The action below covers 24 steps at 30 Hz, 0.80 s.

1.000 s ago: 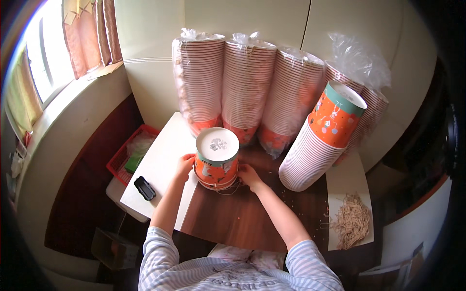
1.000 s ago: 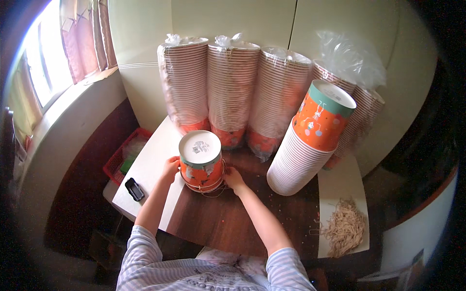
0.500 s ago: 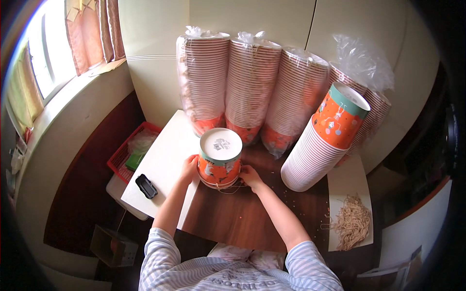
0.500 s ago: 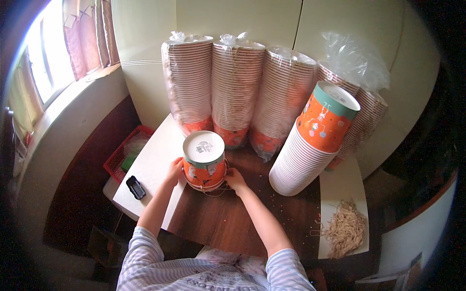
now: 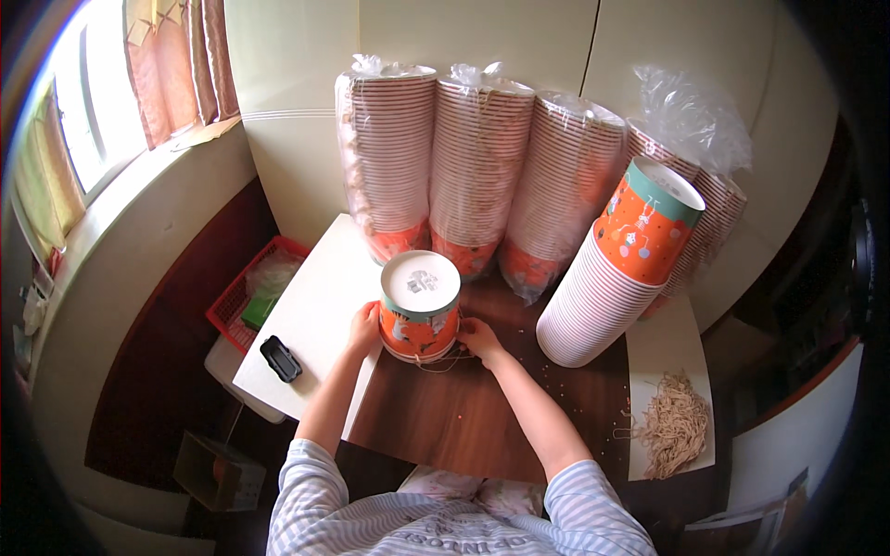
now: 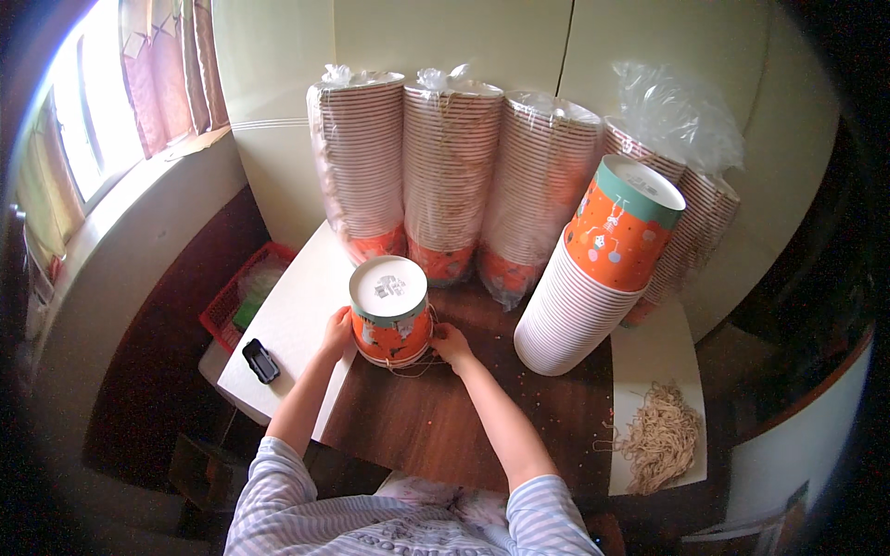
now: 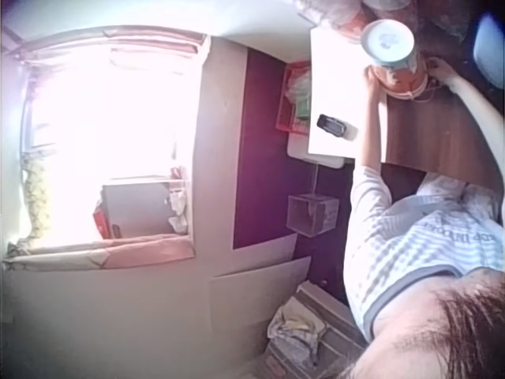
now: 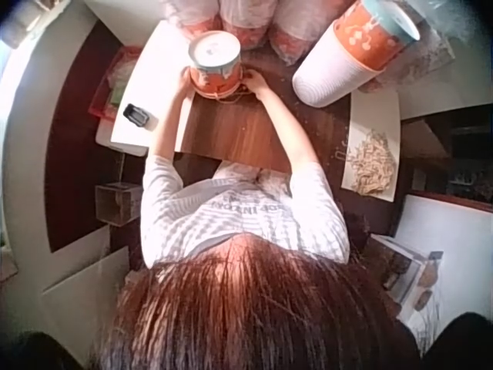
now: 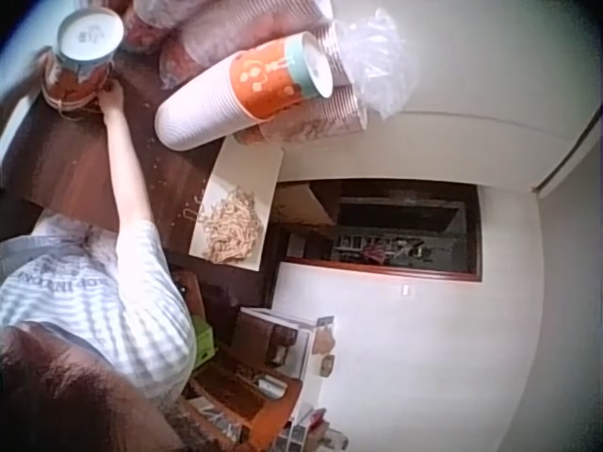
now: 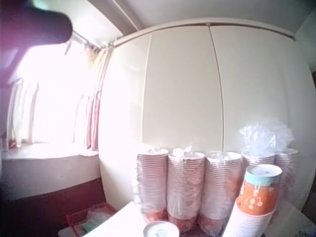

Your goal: Threading and securing string handles onto decorated paper buckets at a workstation.

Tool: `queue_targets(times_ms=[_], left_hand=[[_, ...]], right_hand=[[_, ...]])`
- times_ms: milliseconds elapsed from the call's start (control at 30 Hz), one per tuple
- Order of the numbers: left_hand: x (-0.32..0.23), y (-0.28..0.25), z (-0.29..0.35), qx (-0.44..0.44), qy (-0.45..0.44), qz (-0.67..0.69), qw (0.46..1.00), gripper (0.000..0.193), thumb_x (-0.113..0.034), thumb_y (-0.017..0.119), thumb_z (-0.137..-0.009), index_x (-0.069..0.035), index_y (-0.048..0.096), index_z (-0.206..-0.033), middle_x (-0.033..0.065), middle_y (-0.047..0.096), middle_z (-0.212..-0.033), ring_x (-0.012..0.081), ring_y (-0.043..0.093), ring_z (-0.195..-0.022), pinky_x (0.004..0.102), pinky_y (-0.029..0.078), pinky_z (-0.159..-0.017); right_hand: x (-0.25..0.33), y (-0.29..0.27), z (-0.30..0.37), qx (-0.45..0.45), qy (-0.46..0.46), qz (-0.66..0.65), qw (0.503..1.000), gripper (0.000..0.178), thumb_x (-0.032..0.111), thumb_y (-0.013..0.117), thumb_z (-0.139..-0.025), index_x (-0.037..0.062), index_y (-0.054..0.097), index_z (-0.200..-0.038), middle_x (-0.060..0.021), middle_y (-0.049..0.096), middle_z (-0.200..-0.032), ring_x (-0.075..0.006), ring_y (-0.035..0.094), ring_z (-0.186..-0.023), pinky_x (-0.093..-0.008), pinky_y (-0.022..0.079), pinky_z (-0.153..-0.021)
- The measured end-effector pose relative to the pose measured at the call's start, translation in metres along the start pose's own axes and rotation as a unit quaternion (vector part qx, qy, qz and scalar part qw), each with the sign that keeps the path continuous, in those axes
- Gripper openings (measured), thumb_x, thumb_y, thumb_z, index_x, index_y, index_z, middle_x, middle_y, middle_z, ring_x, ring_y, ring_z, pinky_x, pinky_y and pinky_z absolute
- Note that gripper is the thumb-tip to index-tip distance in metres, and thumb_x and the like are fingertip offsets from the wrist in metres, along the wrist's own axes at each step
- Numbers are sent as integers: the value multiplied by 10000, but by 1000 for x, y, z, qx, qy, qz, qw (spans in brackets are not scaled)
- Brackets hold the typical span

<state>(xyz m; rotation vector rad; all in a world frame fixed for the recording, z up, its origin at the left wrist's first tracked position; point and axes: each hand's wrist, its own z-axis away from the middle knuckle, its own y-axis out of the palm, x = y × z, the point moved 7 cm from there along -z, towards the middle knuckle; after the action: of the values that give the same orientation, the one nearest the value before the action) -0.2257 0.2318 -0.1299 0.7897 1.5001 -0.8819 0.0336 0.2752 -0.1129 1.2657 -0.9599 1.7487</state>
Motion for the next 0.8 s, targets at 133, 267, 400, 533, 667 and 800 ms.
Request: queue_targets(times_ms=[133,267,400,533,667,800], left_hand=[[5,-2,-2,2,-8,-6,1000,289,-183,414,-889,19,579,-1013,139,630,-917,200,581,-864,298,441,-776],[0,1,0,13,-10,-11,1000,287,-179,412,-890,17,580,-1016,133,630,-919,197,579,-863,295,441,-777],[-4,3,4,28,-17,15,999,303,-199,423,-903,31,548,-1057,83,606,-931,136,545,-841,256,441,-734],[-3,-5,9,-14,-4,25,1000,300,-193,434,-898,35,529,-1068,95,592,-950,152,536,-875,265,435,-757],[-30,-20,41,-109,56,-8,992,287,-165,498,-863,30,485,-1074,128,537,-1006,181,510,-883,306,423,-785],[-118,-13,100,-158,258,-244,921,383,-112,566,-797,-1,435,-1139,192,446,-1147,317,456,-1025,384,379,-870]], right_hand=[[0,0,-1,-7,-5,10,1000,320,127,630,-768,45,500,-1048,-28,585,-835,-91,520,-577,-206,347,-408],[-5,-3,-4,-15,6,22,1000,340,116,635,-762,42,490,-1061,-35,585,-837,-101,526,-582,-211,351,-410],[-7,-3,-3,-20,23,27,999,369,114,638,-760,41,482,-1086,-40,584,-844,-109,534,-594,-226,369,-428],[-9,-2,3,-10,2,15,1000,382,128,630,-768,30,486,-1108,-64,585,-880,-142,565,-691,-267,457,-559],[25,-22,31,-46,-161,190,967,363,137,622,-774,10,500,-1091,-95,576,-949,-184,579,-810,-304,479,-714],[82,-46,78,-66,-250,230,938,350,168,632,-755,20,520,-1051,-132,551,-1004,-229,575,-860,-322,473,-745]])
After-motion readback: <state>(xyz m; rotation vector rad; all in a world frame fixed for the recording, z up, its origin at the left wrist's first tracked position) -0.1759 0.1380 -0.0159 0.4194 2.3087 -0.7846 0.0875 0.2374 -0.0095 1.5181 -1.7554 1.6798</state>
